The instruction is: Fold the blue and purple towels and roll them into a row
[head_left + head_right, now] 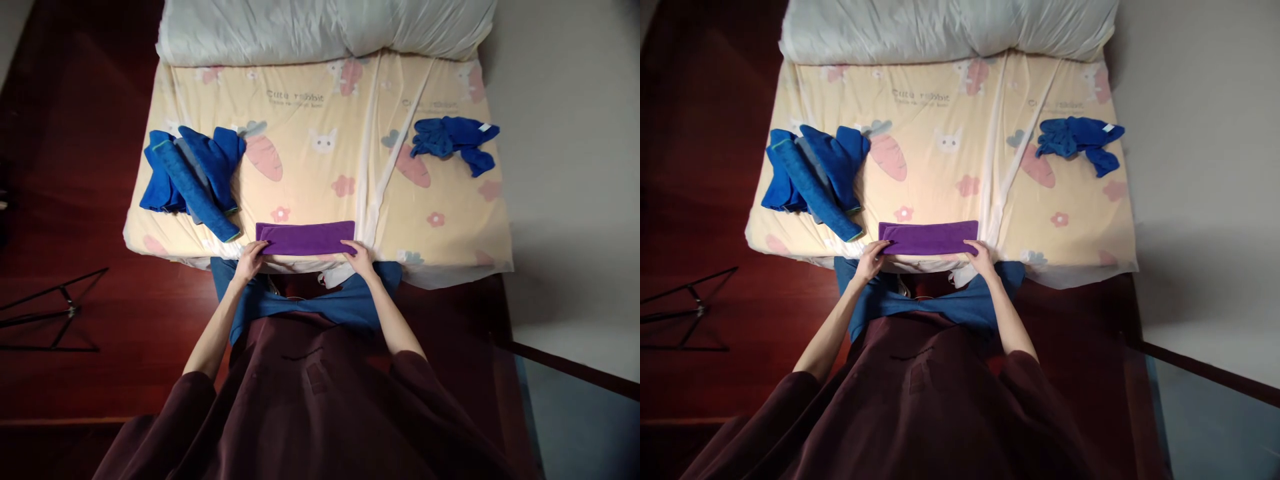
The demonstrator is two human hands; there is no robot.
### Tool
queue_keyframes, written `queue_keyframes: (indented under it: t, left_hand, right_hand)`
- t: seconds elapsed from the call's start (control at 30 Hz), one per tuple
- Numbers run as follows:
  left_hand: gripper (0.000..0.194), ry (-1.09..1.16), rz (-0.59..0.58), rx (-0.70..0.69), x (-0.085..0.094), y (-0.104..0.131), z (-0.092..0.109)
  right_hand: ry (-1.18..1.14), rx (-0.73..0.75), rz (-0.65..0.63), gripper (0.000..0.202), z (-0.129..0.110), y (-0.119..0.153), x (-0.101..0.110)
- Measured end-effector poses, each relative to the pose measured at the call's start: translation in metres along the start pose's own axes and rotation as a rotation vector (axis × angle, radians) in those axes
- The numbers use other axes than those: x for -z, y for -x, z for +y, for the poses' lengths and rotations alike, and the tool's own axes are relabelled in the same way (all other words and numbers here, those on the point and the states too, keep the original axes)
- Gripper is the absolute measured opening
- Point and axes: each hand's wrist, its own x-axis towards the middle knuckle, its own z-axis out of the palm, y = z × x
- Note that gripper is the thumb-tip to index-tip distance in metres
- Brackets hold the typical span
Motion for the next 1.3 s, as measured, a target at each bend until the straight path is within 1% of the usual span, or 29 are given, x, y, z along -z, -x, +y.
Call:
queue_keyframes:
  t: [0.07, 0.17, 0.23, 0.37, 0.43, 0.6, 0.7, 0.83, 0.97, 1.0, 1.07, 1.13, 1.17, 1.2, 1.23, 1.3]
  left_hand:
    - [0.04, 0.04, 0.067, 0.092, 0.004, -0.005, -0.004]
    - [0.044, 0.106, 0.146, 0.272, 0.007, -0.017, -0.008]
    - [0.049, 0.162, 0.179, 0.354, 0.006, -0.029, -0.009]
    - [0.046, 0.2, 0.242, 0.421, 0.003, -0.051, -0.007]
    - [0.045, 0.186, 0.247, 0.459, 0.002, -0.058, -0.006]
    - [0.04, 0.116, 0.232, 0.535, 0.003, -0.061, -0.005]
    - [0.036, 0.073, 0.228, 0.515, 0.004, -0.059, -0.006]
    - [0.037, 0.06, 0.228, 0.473, 0.004, -0.059, -0.008]
    - [0.037, 0.036, 0.23, 0.481, 0.0, -0.063, -0.01]
    - [0.037, 0.02, 0.239, 0.478, -0.001, -0.064, -0.009]
    - [0.035, -0.051, 0.285, 0.445, -0.002, -0.063, -0.005]
    - [0.032, -0.166, 0.322, 0.368, -0.003, -0.058, 0.004]
    - [0.031, -0.222, 0.309, 0.318, -0.003, -0.055, 0.01]
    - [0.03, -0.266, 0.266, 0.263, -0.004, -0.051, 0.016]
    - [0.03, -0.296, 0.198, 0.209, -0.005, -0.048, 0.022]
    - [0.033, -0.335, 0.055, 0.124, -0.011, -0.043, 0.033]
  right_hand:
    - [-0.063, -0.076, 0.07, 0.033, 0.007, -0.007, 0.002]
    - [-0.158, -0.203, 0.178, 0.043, 0.015, -0.017, -0.001]
    - [-0.211, -0.257, 0.221, 0.049, 0.02, -0.026, -0.006]
    - [-0.265, -0.302, 0.307, 0.054, 0.023, -0.044, -0.015]
    - [-0.281, -0.325, 0.326, 0.057, 0.024, -0.05, -0.017]
    - [-0.273, -0.378, 0.324, 0.057, 0.022, -0.055, -0.016]
    - [-0.254, -0.411, 0.317, 0.053, 0.017, -0.055, -0.014]
    - [-0.217, -0.429, 0.307, 0.046, 0.01, -0.056, -0.012]
    - [-0.092, -0.433, 0.303, 0.035, -0.001, -0.057, -0.01]
    - [-0.041, -0.431, 0.322, 0.033, -0.004, -0.057, -0.009]
    - [0.067, -0.408, 0.402, 0.029, -0.013, -0.052, -0.007]
    - [0.133, -0.385, 0.498, 0.024, -0.023, -0.043, -0.007]
    - [0.13, -0.39, 0.526, 0.021, -0.028, -0.037, -0.008]
    - [0.093, -0.412, 0.522, 0.021, -0.033, -0.03, -0.01]
    - [0.016, -0.454, 0.484, 0.024, -0.038, -0.024, -0.013]
    - [-0.243, -0.591, 0.339, 0.03, -0.048, -0.013, -0.022]
